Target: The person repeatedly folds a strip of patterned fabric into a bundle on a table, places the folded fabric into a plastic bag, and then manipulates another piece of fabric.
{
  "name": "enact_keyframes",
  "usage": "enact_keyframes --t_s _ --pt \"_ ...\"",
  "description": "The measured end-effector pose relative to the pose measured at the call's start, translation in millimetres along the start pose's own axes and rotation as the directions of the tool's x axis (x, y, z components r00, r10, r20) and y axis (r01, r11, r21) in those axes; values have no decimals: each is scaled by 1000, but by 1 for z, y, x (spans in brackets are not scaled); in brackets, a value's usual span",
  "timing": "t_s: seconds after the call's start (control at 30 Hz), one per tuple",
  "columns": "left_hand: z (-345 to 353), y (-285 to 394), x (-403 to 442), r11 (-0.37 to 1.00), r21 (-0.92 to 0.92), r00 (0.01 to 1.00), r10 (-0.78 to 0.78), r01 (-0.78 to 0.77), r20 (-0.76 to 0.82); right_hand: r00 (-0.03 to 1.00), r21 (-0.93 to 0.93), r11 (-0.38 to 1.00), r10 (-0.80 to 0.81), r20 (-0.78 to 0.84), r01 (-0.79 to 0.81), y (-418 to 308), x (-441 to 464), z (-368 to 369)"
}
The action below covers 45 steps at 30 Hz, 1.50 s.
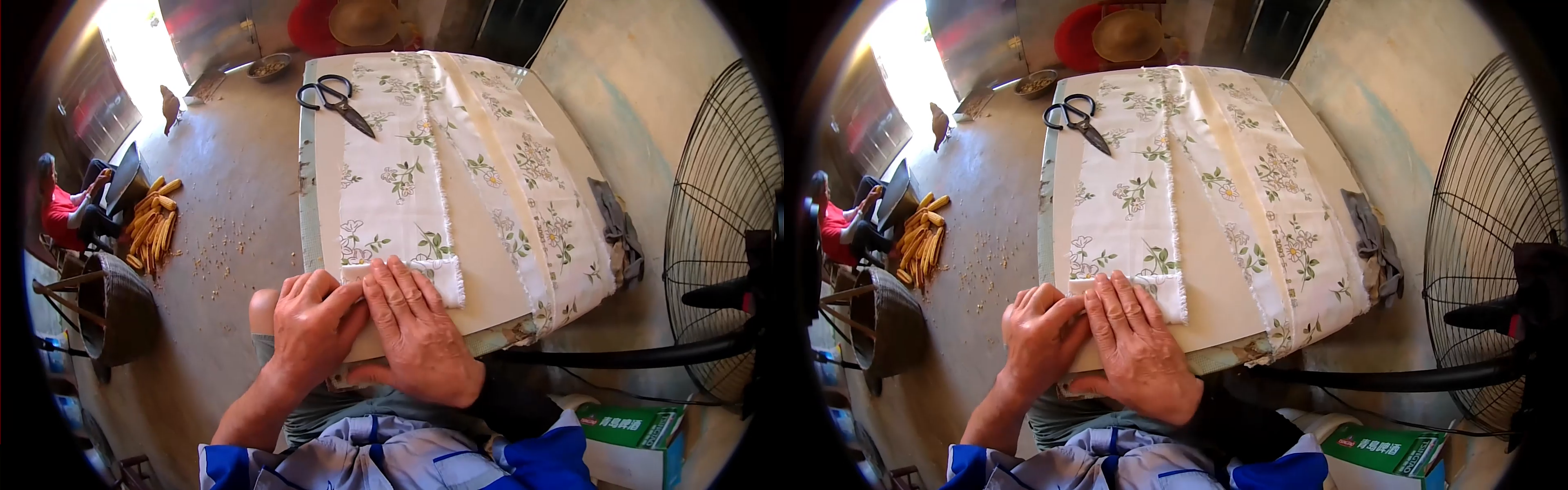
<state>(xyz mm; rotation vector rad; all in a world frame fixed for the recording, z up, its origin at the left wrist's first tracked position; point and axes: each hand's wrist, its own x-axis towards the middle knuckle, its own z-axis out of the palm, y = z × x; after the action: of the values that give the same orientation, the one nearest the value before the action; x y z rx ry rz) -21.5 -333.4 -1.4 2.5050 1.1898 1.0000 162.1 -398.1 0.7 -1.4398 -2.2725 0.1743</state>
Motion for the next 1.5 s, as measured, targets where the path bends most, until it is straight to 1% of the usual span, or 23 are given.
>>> enact_keyframes --t_s 0.07,0.17,0.27,0.4,0.5,0.6,0.67,0.7,0.77,0.83,0.87,0.9,1.0,1.03,1.13,1.2,1.33,1.5 --pt "1 -1 0 1000 3 1000 11 -11 -4 998 -29 999 17 53 -16 8 -5 -8" --pt "2 -2 1 1000 -9 1000 21 -21 1 993 -107 991 84 79 -76 18 -16 -19" --pt "-1 -1 2 1000 1 1000 22 -22 21 989 -125 985 127 77 -117 29 -28 -26" --pt "-4 0 1 999 49 999 1 -3 39 988 -141 984 124 90 -111 32 -31 -29" --pt "-11 14 3 987 157 996 41 -28 -80 987 -151 982 126 95 -111 32 -31 -28" --pt "-14 35 2 985 34 975 175 -172 -134 985 -162 979 138 105 -120 30 -30 -29" --pt "0 49 3 933 -224 959 277 -282 -54 983 -172 978 140 118 -119 32 -31 -28" --pt "10 52 1 903 -329 950 308 -275 52 980 -275 958 127 152 -82 32 -30 -27" --pt "21 59 6 924 -327 948 266 -199 175 969 -466 885 111 219 4 33 -28 -26" --pt "27 52 10 940 -308 921 243 -146 306 976 -320 947 106 191 -41 32 -27 -31" --pt "27 50 8 951 -276 924 226 -140 309 978 -241 968 112 176 -68 32 -28 -33" --pt "27 46 6 960 -244 925 213 -138 315 977 -210 975 116 176 -78 32 -28 -35" --pt "17 33 1 977 -158 923 189 -143 334 985 -193 979 99 142 -70 32 -30 -33" --pt "14 26 -2 981 -132 925 181 -145 334 985 -224 973 84 150 -49 33 -30 -33" --pt "-1 10 -1 989 -45 931 147 -140 336 990 -173 983 88 109 -68 29 -27 -35" --pt "-6 -2 -3 988 1 929 142 -151 341 992 -178 982 86 89 -69 29 -28 -33" --pt "-10 0 -5 988 41 933 126 -148 337 995 -173 983 76 58 -65 30 -28 -32" --pt "-8 2 -15 992 13 954 120 -129 274 998 -191 981 46 41 -37 29 -33 -33"
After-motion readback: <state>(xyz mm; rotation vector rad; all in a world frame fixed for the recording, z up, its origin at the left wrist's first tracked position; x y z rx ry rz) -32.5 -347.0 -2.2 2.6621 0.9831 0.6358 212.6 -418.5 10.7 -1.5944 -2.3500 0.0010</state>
